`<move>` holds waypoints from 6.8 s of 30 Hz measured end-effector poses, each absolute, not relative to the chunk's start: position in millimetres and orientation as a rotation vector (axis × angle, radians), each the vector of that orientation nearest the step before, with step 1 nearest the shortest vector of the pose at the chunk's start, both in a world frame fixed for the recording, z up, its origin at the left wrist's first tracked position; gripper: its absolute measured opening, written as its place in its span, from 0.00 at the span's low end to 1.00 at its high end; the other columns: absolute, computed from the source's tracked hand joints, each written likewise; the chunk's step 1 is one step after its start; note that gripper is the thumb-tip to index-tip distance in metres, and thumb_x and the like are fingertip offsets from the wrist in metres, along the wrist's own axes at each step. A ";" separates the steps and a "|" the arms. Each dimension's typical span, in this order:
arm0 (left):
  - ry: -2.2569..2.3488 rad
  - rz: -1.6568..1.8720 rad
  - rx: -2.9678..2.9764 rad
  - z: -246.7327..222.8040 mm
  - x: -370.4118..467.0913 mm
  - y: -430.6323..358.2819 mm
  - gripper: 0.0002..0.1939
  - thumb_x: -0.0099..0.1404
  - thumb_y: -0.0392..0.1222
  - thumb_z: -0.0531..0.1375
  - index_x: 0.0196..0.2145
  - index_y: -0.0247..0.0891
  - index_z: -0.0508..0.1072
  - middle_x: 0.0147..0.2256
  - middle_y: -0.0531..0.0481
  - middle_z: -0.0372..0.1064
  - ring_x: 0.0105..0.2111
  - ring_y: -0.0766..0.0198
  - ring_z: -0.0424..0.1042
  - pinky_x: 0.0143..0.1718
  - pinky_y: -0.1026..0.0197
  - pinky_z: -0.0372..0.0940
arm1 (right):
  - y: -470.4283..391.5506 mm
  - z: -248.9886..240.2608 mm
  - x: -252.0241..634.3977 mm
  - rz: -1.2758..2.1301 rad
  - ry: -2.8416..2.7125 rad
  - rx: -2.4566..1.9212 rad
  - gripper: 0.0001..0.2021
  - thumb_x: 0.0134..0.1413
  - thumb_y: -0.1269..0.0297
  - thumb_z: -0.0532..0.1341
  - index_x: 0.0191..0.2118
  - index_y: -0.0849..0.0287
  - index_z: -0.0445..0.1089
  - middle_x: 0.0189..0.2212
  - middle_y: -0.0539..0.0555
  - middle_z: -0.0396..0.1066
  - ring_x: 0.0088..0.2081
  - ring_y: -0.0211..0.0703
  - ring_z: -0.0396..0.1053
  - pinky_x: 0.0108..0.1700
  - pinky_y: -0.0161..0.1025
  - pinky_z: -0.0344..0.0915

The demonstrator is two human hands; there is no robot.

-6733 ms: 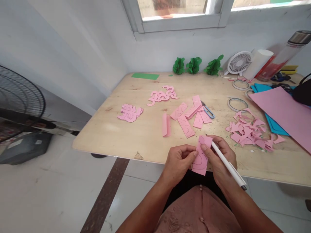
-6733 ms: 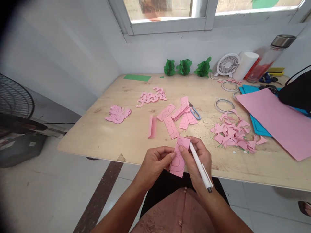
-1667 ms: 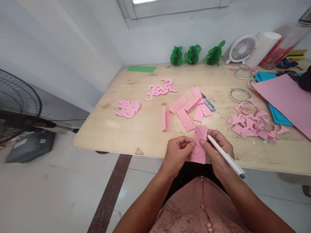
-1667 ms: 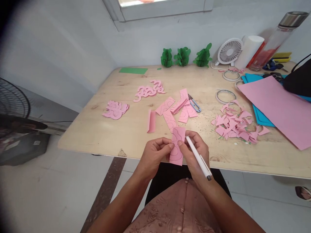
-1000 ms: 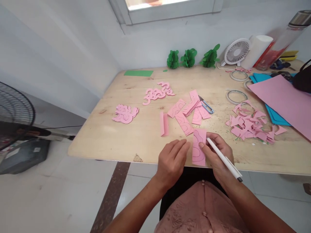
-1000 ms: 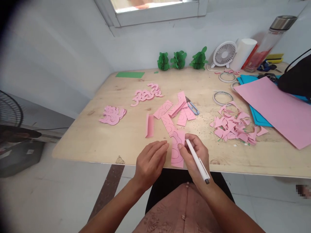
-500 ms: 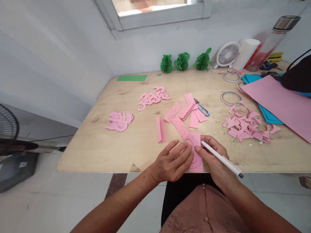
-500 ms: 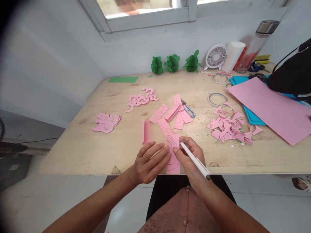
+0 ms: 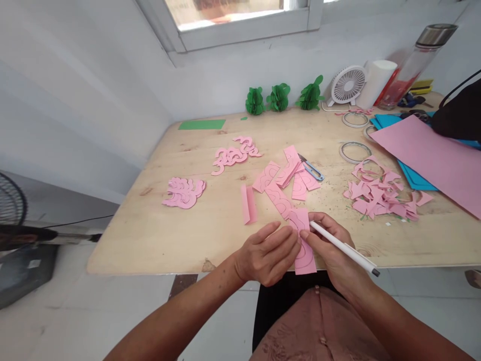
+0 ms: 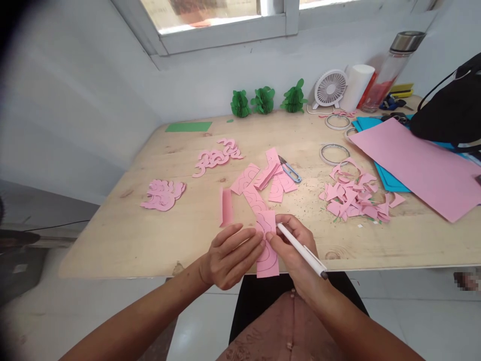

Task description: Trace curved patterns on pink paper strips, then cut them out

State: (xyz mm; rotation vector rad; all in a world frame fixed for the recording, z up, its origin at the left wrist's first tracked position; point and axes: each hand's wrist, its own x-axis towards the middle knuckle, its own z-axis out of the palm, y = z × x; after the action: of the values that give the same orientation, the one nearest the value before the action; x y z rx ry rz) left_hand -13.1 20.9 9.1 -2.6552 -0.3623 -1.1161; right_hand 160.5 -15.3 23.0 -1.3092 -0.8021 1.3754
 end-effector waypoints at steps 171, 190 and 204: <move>-1.175 -1.150 -2.918 -20.2 -5.9 22.1 0.06 0.69 0.36 0.54 0.37 0.36 0.71 0.42 0.50 0.76 0.45 0.60 0.70 0.47 0.57 0.64 | -16.0 3.0 183.8 0.142 -2.187 -1.232 0.09 0.56 0.73 0.62 0.44 0.60 0.70 0.34 0.55 0.77 0.38 0.46 0.73 0.43 0.44 0.64; -1.207 -1.104 -2.963 -18.7 -7.3 21.3 0.06 0.69 0.37 0.54 0.38 0.37 0.71 0.42 0.49 0.75 0.47 0.60 0.69 0.48 0.55 0.63 | -22.2 2.1 185.4 0.072 -2.162 -1.212 0.12 0.54 0.74 0.62 0.45 0.60 0.69 0.35 0.57 0.77 0.39 0.48 0.73 0.46 0.45 0.65; -1.194 -1.083 -2.980 -17.8 -8.2 21.3 0.07 0.69 0.35 0.53 0.38 0.37 0.70 0.42 0.49 0.75 0.47 0.59 0.69 0.48 0.55 0.63 | -30.0 -5.5 193.2 0.040 -2.134 -1.291 0.13 0.55 0.73 0.61 0.46 0.58 0.69 0.36 0.55 0.77 0.41 0.49 0.73 0.47 0.47 0.65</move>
State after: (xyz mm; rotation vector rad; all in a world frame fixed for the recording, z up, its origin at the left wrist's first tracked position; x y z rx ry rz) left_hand -8.2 21.3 -17.8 -2.9796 -1.1936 -1.0834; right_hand 193.2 -30.0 -5.5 -1.2906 -2.1341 0.0401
